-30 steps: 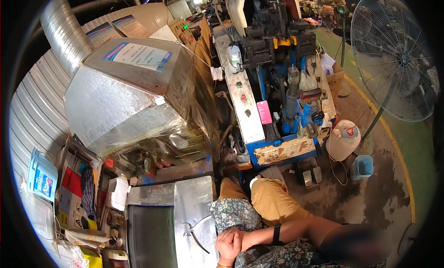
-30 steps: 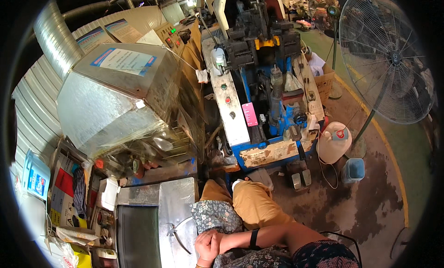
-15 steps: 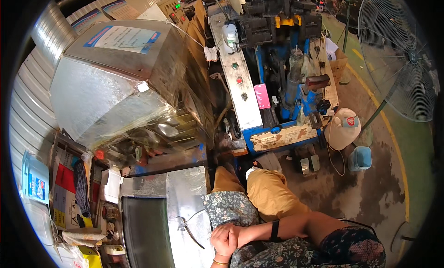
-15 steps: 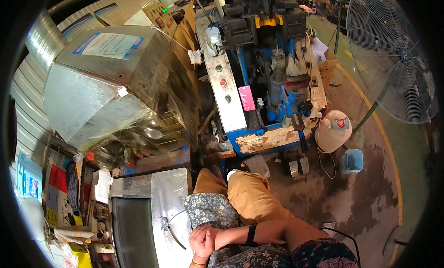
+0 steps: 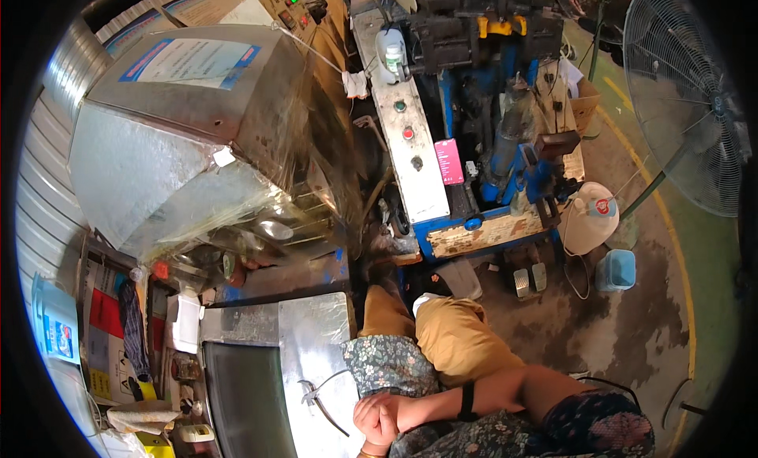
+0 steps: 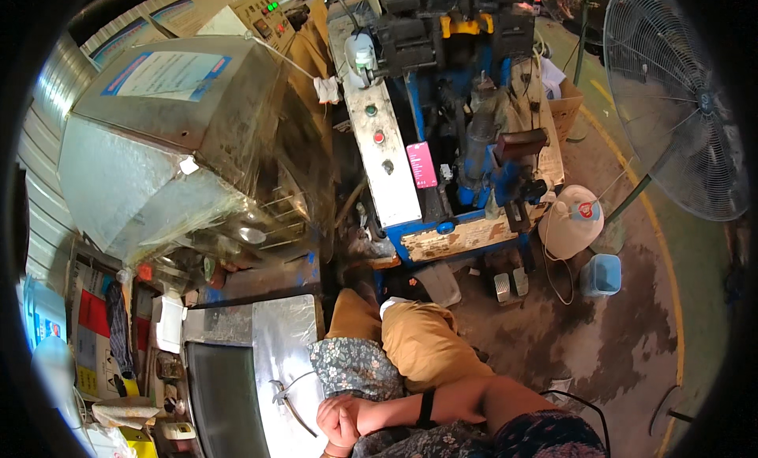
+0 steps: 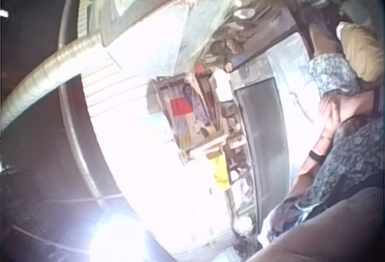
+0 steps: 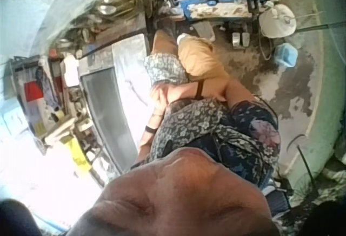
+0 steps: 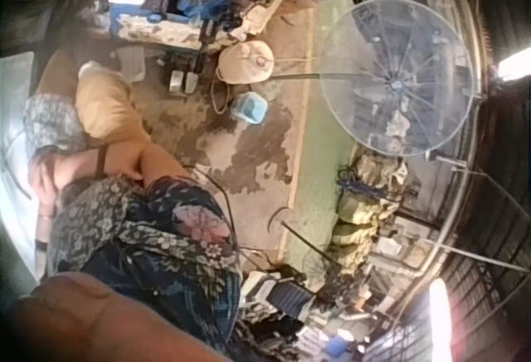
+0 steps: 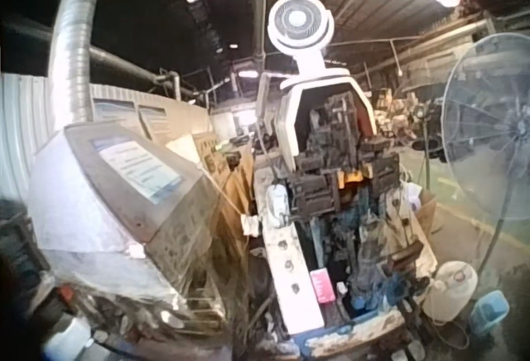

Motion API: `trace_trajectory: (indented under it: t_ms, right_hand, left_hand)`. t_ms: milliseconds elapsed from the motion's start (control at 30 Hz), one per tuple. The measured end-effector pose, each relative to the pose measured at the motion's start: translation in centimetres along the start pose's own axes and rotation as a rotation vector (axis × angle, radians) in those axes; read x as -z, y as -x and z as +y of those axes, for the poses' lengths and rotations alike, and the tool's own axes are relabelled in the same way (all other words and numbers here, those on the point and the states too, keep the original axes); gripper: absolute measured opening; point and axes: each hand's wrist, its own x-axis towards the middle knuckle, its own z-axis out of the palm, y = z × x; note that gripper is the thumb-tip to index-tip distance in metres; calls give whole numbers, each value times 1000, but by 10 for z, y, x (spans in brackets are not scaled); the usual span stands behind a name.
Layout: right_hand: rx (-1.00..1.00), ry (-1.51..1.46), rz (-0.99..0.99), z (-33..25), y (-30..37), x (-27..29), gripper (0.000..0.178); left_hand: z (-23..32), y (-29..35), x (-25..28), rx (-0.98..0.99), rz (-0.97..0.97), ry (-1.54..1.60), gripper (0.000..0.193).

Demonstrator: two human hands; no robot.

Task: Operate a shoe-lasting or molding machine to assemble shoe uppers and soles.

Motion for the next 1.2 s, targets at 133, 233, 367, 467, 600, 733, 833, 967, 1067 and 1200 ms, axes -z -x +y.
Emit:
trace_trajectory:
  t_ms: [133, 233, 367, 467, 600, 733, 833, 967, 1067, 1200]
  right_hand:
    - [-490, -1066, -359, 29, 9, -152, 16]
    - [-673, -1071, -189, -7, 26, -159, 16]
    - [-42, 1113, -272, -37, 42, -144, 29]
    - [166, 1756, -227, -27, 44, -138, 29]
    - [219, 2379, -182, -16, 58, -177, 30]
    - [-22, 2470, -181, -14, 52, -174, 23]
    - [5, 2489, -83, -19, 54, -154, 16]
    - [-44, 2477, -84, -12, 52, -153, 18]
    - [-54, 2464, -44, -9, 51, -163, 19]
    - [-42, 2444, -13, -4, 50, -173, 21]
  left_hand:
    - [-22, 28, 16, -7, 70, -21, 24]
    - [-17, 31, 10, 26, -1, -2, 26]
    - [-12, 42, 12, 118, -49, -57, 32]
    - [-3, 42, 18, 135, -58, -32, 34]
    - [-9, 27, 15, -39, 103, 25, 21]
    - [-11, 34, 23, -37, 112, 39, 17]
    - [-11, 37, 26, -48, 131, 72, 15]
    - [-13, 43, 31, -29, 131, 79, 14]
    - [-11, 42, 32, -24, 144, 80, 14]
    - [-11, 42, 32, -30, 147, 75, 14]
